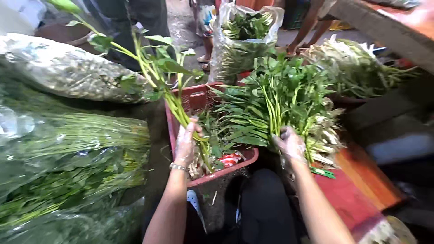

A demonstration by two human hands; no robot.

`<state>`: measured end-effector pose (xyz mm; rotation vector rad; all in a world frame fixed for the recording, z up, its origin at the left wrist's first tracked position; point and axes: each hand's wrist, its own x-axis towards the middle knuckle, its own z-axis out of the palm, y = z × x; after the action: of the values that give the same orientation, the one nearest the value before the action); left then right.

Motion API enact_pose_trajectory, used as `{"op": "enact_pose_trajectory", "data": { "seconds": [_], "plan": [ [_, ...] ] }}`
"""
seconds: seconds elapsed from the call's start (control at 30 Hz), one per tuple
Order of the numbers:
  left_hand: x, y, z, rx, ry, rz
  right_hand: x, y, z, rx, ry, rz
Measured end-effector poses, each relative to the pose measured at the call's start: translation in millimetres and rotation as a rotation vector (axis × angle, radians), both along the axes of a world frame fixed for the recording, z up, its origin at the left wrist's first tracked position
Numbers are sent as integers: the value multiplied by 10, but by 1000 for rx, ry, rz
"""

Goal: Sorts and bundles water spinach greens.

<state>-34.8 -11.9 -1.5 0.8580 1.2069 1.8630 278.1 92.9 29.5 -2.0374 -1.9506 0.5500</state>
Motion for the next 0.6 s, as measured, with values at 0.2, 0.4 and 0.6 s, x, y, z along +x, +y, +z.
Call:
{"op": "enact_pose_trajectory", "data": {
  "seconds": [0.2,0.4,0.6],
  "plan": [
    [44,15,8,0,-46,39,148,-41,-248,340,169,-12],
    [66,40,-37,-15,-23,27,154,25,-215,224,418,17],
    [172,79,-63,-7,-61,39,133,-138,-82,318,296,94]
  ]
}}
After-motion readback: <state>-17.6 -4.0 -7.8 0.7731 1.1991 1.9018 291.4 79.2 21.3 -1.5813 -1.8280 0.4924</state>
